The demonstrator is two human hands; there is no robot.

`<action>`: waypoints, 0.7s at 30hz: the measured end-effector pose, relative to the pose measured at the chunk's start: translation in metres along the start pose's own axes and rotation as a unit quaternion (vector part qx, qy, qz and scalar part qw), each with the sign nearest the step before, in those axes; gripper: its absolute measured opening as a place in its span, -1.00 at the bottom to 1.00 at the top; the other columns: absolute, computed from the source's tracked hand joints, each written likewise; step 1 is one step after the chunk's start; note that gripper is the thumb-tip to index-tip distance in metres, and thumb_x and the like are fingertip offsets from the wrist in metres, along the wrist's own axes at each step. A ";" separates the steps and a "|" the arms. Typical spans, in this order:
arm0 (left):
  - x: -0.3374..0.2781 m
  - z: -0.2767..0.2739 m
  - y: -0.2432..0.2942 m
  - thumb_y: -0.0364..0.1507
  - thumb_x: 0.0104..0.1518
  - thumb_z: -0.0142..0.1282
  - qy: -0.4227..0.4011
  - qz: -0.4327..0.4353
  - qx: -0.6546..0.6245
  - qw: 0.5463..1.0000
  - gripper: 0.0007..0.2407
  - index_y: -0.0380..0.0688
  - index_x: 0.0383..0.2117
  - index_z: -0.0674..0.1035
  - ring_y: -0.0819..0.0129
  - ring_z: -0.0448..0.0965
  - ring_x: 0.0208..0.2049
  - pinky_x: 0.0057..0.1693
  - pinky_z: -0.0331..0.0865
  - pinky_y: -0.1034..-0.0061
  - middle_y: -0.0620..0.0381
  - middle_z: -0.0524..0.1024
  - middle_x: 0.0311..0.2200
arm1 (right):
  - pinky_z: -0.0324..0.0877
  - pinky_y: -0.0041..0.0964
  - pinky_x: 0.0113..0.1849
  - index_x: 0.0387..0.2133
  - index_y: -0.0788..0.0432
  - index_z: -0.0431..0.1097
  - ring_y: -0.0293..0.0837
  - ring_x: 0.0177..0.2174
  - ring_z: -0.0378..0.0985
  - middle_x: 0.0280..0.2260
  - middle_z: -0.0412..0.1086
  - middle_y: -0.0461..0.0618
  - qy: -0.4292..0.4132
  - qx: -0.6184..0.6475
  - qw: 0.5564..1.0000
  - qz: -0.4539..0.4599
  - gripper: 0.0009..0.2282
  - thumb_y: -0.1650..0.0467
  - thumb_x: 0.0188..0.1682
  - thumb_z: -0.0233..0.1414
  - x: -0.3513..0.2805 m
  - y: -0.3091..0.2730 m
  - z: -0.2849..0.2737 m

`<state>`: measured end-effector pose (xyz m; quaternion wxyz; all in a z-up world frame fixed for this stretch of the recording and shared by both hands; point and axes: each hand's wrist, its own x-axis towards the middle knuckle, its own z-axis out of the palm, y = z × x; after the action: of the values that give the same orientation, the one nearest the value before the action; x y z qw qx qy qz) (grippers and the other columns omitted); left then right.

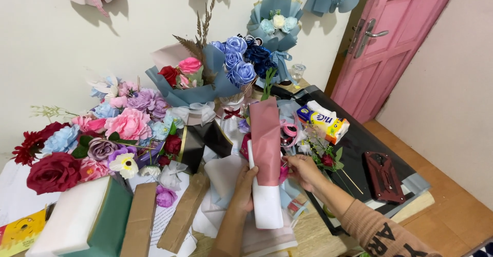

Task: The person wraps a small bouquet of purple artificial flowers and a large green leaf in white and pink paper, securing it with tape. They then prepare additional translucent wrapping paper on the table.

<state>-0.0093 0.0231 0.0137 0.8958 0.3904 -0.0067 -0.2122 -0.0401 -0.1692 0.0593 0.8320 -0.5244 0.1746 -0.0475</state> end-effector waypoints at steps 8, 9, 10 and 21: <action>-0.001 0.000 0.000 -0.37 0.05 0.19 0.002 0.008 0.008 1.000 -0.79 -0.10 -0.25 0.46 0.28 0.57 -0.36 -0.22 0.50 0.35 0.03 0.58 -0.35 | 0.46 -0.24 -0.32 -0.64 0.25 0.33 -0.12 -0.53 0.34 -0.63 0.21 -0.02 -0.020 0.005 1.000 0.017 -0.85 0.62 -0.10 -0.01 0.005 0.019 -0.023; 0.000 -0.001 -0.001 -0.37 0.05 0.20 0.000 0.010 0.005 1.000 -0.77 -0.12 -0.23 0.47 0.26 0.58 -0.36 -0.22 0.51 0.34 0.02 0.58 -0.34 | 0.43 -0.30 -0.35 -0.72 0.17 0.26 -0.13 -0.52 0.34 -0.61 0.24 0.00 -0.017 0.001 1.000 0.007 -0.77 0.62 -0.11 0.00 0.007 0.023 -0.026; -0.001 -0.001 0.000 -0.37 0.05 0.20 0.001 0.010 0.004 1.000 -0.77 -0.12 -0.23 0.47 0.26 0.58 -0.36 -0.22 0.51 0.34 0.02 0.58 -0.34 | 0.43 -0.30 -0.35 -0.72 0.17 0.26 -0.13 -0.52 0.34 -0.61 0.24 0.00 -0.018 0.000 1.000 0.008 -0.77 0.62 -0.11 0.00 0.007 0.025 -0.027; -0.007 0.004 0.006 -0.33 0.00 0.23 -0.007 0.003 0.018 1.000 -0.71 -0.11 -0.16 0.50 0.25 0.60 -0.29 -0.16 0.53 0.33 0.02 0.60 -0.27 | 0.56 -0.15 -0.11 -0.44 0.31 0.38 -0.06 -0.32 0.53 -0.35 0.42 0.13 -0.069 -0.065 0.992 -0.078 -0.93 0.61 0.01 -0.01 0.019 0.040 -0.049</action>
<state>-0.0146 0.0266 0.0221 0.8893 0.4050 -0.0178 -0.2116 -0.0435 -0.1985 0.0000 0.7999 -0.5915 0.0785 -0.0644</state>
